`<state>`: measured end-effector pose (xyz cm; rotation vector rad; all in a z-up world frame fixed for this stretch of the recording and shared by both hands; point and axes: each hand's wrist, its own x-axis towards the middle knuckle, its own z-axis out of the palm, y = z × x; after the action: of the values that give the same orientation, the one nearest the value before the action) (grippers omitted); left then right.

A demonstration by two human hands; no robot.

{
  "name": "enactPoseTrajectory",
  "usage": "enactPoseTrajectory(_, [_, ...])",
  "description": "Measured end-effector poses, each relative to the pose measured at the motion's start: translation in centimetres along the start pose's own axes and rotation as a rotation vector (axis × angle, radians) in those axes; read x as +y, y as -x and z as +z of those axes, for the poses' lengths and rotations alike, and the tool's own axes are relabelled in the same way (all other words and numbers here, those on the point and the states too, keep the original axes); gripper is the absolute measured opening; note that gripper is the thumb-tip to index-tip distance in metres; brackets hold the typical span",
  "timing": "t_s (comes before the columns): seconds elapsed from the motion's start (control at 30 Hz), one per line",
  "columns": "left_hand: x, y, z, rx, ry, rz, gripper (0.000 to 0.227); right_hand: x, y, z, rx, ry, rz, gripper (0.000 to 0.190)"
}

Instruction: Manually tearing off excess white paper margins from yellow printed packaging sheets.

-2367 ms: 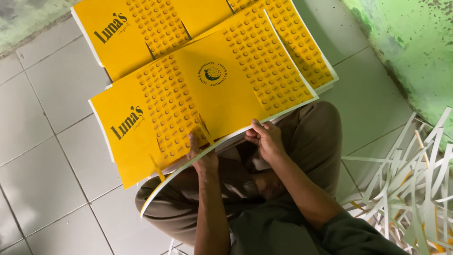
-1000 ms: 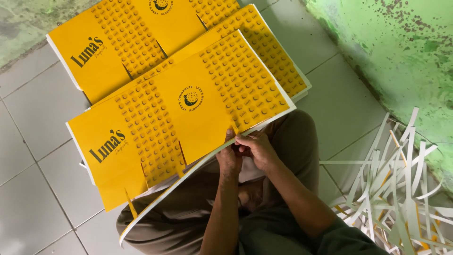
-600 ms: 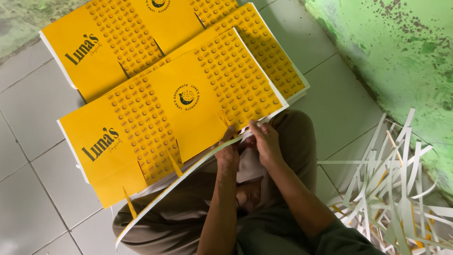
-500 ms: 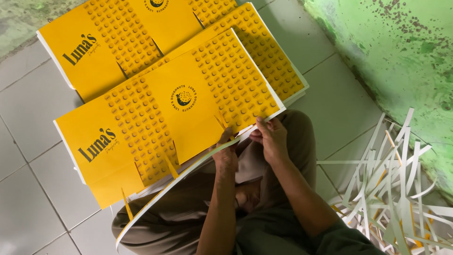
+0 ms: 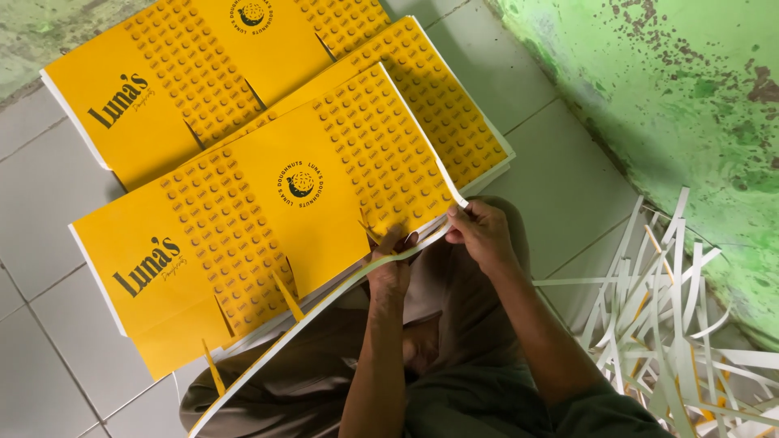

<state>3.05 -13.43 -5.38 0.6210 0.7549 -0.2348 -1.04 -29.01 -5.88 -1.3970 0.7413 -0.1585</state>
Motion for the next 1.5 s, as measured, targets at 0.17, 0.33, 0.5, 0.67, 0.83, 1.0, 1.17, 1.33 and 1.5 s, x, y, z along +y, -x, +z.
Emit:
enactPoseTrajectory(0.17, [-0.7, 0.8, -0.7, 0.013, -0.009, 0.002, 0.031, -5.5, -0.6, -1.4, -0.084, 0.004, 0.141, 0.042])
enactPoseTrajectory(0.33, [-2.4, -1.6, -4.6, 0.053, -0.096, 0.031, 0.031, -5.5, -8.6, -0.7, -0.299, 0.071, 0.236, 0.075])
enactPoseTrajectory(0.5, [0.2, 4.0, -1.9, -0.366, -0.556, 0.454, 0.041, -6.0, -18.1, 5.2, -0.363, 0.324, 0.17, 0.065])
enactPoseTrajectory(0.67, [-0.5, 4.5, -3.8, 0.213, -0.001, -0.196, 0.068, -5.3, -22.6, 9.6, -0.305, 0.258, -0.128, 0.019])
enactPoseTrajectory(0.83, [0.4, 7.9, -7.2, 0.181, -0.185, -0.164, 0.044, -10.5, -21.4, 10.6, -0.468, 0.382, -0.345, 0.01])
enactPoseTrajectory(1.0, [15.3, 6.4, 4.7, -0.362, -1.306, 1.201, 0.051, -13.7, -16.6, 10.4, -0.709, 0.259, -0.441, 0.021])
enactPoseTrajectory(1.17, [23.6, -6.9, 15.2, -0.58, -1.332, 1.267, 0.084, -15.2, -11.8, 10.2, -0.741, 0.169, -0.428, 0.02])
enactPoseTrajectory(1.33, [24.3, -6.3, 17.4, -0.743, -1.433, 0.692, 0.027, -20.0, -9.9, 12.2, -0.729, 0.204, -0.585, 0.018])
enactPoseTrajectory(1.5, [23.1, -8.8, 16.3, -0.903, -1.183, 0.765, 0.013, -19.9, -11.1, 13.9, -0.755, 0.122, -0.615, 0.013])
